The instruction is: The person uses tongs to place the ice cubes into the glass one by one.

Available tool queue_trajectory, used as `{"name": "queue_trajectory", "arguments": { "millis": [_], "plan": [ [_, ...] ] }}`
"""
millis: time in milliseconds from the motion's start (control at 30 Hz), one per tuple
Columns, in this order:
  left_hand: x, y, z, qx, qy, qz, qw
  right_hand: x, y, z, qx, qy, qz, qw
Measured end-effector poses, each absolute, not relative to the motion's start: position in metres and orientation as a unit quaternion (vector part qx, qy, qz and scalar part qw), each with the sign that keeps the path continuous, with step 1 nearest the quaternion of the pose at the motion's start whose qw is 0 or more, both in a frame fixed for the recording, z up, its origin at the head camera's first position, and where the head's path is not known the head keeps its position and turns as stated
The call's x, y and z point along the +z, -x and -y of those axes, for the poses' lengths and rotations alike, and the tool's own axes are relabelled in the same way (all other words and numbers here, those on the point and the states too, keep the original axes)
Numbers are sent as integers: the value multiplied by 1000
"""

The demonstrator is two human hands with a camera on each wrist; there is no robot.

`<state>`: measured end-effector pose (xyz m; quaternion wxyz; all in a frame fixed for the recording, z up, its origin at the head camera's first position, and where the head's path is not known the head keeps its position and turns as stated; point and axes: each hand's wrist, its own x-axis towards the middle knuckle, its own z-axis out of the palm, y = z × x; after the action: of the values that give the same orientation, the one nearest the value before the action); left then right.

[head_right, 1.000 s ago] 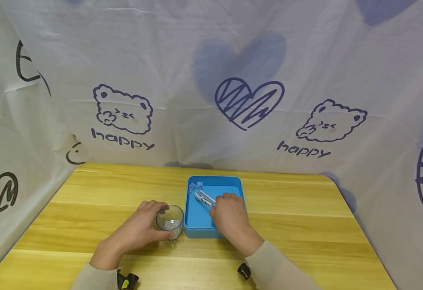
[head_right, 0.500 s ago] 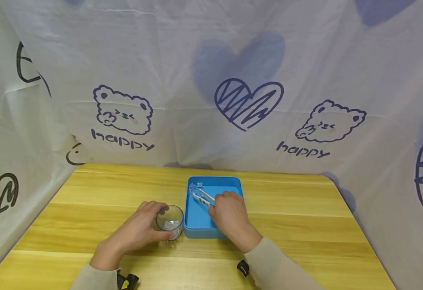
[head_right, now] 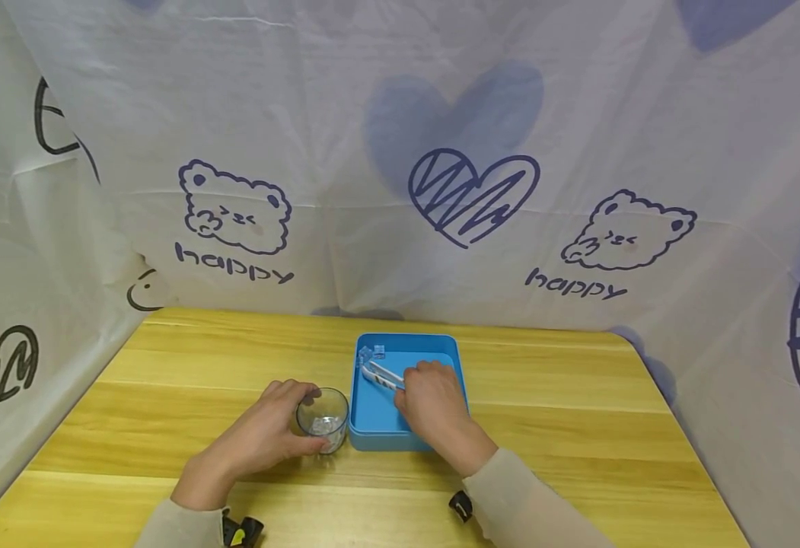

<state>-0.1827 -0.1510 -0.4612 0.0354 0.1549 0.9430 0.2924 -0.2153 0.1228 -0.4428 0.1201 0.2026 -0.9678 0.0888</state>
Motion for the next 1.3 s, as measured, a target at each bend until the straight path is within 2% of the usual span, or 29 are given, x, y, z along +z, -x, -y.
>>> {"name": "queue_trajectory", "arguments": {
  "millis": [600,800,1300],
  "plan": [
    [-461,184,151,292,-158,-943,34,-421,171,-127,121,-209,960,139],
    [-461,184,151,293,-156,-943,36,-423,168,-128,115,-222,953,172],
    [-462,184,151,292,-162,-942,35,-415,152,-121,134,-240,944,183]
  ]
}}
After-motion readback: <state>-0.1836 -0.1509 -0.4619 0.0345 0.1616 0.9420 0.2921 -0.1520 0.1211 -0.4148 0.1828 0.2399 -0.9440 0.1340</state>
